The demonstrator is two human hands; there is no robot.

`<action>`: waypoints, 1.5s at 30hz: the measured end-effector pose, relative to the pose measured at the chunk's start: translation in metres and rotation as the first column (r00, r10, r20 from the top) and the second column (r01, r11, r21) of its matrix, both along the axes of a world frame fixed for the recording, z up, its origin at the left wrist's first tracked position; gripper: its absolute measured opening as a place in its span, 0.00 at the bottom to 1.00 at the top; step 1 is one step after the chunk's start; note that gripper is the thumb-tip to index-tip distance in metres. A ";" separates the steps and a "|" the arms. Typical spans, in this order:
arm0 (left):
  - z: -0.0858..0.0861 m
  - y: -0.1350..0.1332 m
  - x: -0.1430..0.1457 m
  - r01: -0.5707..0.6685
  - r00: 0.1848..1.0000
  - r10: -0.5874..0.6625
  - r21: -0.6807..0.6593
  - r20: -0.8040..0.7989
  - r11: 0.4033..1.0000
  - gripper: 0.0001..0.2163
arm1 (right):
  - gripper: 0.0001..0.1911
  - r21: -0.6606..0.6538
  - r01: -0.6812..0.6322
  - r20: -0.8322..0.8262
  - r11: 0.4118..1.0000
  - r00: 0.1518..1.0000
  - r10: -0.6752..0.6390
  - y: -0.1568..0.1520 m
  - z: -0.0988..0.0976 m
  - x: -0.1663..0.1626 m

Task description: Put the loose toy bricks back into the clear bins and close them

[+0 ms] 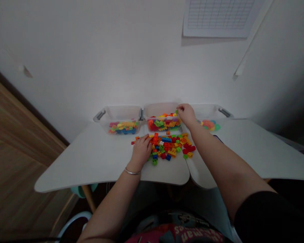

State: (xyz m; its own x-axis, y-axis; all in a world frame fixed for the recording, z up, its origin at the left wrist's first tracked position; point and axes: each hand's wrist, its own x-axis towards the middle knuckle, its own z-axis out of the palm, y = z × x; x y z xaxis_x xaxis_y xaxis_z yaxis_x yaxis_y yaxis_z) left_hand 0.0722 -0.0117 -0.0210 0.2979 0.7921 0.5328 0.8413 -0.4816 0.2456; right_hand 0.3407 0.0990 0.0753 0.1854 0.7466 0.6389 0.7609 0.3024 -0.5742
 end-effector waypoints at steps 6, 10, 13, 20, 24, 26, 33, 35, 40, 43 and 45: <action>-0.001 0.000 0.000 -0.003 1.000 0.003 -0.002 -0.008 1.000 0.16 | 0.13 -0.020 -0.090 0.089 0.996 0.992 0.092 -0.011 0.001 0.004; 0.001 -0.002 0.000 -0.007 1.000 0.007 -0.013 -0.010 1.000 0.16 | 0.20 0.081 -0.048 0.029 0.996 0.999 0.046 -0.054 -0.012 -0.003; 0.003 -0.003 0.000 0.003 1.000 -0.003 -0.025 -0.020 1.000 0.16 | 0.22 0.174 0.033 0.040 0.984 0.998 -0.040 -0.097 -0.034 -0.007; 0.003 -0.003 0.000 0.003 1.000 -0.004 -0.031 -0.030 1.000 0.16 | 0.21 -0.090 0.123 0.095 0.988 0.989 -0.114 -0.132 -0.104 0.023; 0.001 -0.001 0.000 0.005 1.000 -0.005 -0.015 -0.019 1.000 0.16 | 0.26 -0.228 0.198 0.144 0.953 0.975 -0.168 -0.129 -0.124 0.033; 0.000 0.000 0.000 0.009 1.000 -0.009 -0.008 -0.015 1.000 0.16 | 0.23 -0.258 0.218 0.184 0.941 0.967 -0.173 -0.130 -0.125 0.032; -0.002 0.002 0.000 0.017 1.000 -0.017 -0.009 -0.004 1.000 0.16 | 0.15 -0.258 0.220 0.238 0.941 0.958 -0.159 -0.126 -0.119 0.028; -0.003 0.002 0.000 0.015 1.000 -0.015 -0.008 -0.005 1.000 0.16 | 0.15 -0.287 0.200 0.180 0.937 0.972 -0.153 -0.125 -0.119 0.030; -0.003 0.002 0.000 0.012 1.000 -0.012 -0.011 -0.002 1.000 0.16 | 0.14 -0.350 0.157 0.003 0.923 0.986 -0.167 -0.124 -0.117 0.036; -0.002 0.001 0.001 0.004 1.000 -0.005 -0.023 -0.008 1.000 0.16 | 0.14 -0.353 0.176 -0.003 0.919 0.982 -0.190 -0.124 -0.116 0.035; -0.001 0.001 0.001 -0.001 1.000 0.000 -0.030 -0.013 1.000 0.16 | 0.14 -0.343 0.191 -0.001 0.920 0.979 -0.204 -0.125 -0.115 0.033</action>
